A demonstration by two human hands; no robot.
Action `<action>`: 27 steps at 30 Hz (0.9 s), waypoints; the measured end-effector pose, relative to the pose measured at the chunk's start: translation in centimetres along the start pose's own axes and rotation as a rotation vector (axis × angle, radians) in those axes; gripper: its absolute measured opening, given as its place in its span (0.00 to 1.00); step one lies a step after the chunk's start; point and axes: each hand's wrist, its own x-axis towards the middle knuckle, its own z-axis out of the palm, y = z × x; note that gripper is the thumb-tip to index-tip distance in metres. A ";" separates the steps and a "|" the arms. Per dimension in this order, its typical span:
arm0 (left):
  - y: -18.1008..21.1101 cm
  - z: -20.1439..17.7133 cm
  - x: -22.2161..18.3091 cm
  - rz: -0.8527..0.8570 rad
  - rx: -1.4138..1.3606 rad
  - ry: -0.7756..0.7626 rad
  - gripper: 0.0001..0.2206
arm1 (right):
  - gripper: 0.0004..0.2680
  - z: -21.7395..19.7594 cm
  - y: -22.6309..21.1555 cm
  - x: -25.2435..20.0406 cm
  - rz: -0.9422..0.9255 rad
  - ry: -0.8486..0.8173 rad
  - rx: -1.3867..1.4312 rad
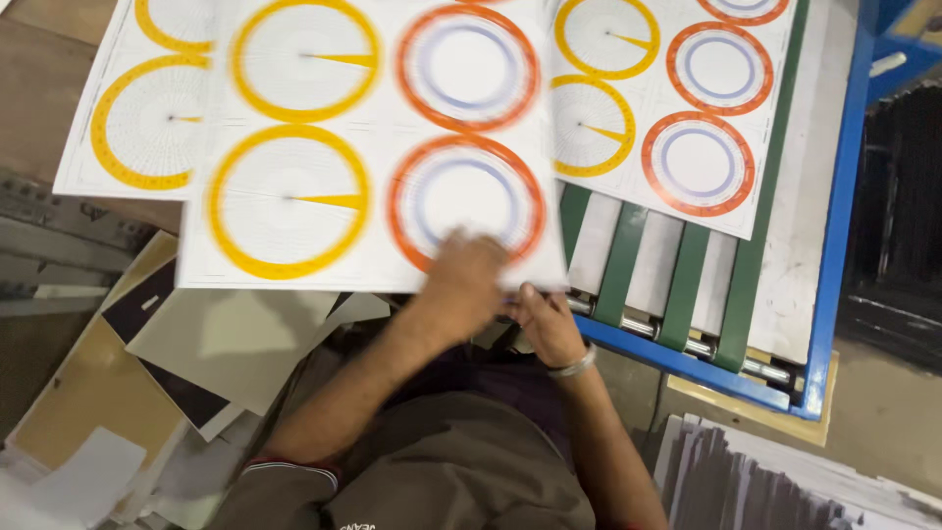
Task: The person repeatedly picks up printed sheets featuring circular designs and feeds them into a blue industrial printing machine. The hands place each sheet onto the machine's rollers, which pull the paper through the mechanism. The person maintains a steady rhythm, handling the sheets one at a time from a stack on the left to the machine on the right.
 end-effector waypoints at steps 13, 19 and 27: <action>-10.0 -5.4 -3.9 -0.098 0.212 0.175 0.25 | 0.18 -15.5 -3.7 -4.4 -0.454 0.874 0.120; -13.6 -5.0 -3.1 -0.099 0.449 0.221 0.18 | 0.14 -23.2 -3.5 -5.8 -0.478 1.288 0.144; -14.2 -4.5 -2.8 -0.166 0.348 0.241 0.06 | 0.15 -23.9 -1.6 -6.6 -0.395 1.407 0.140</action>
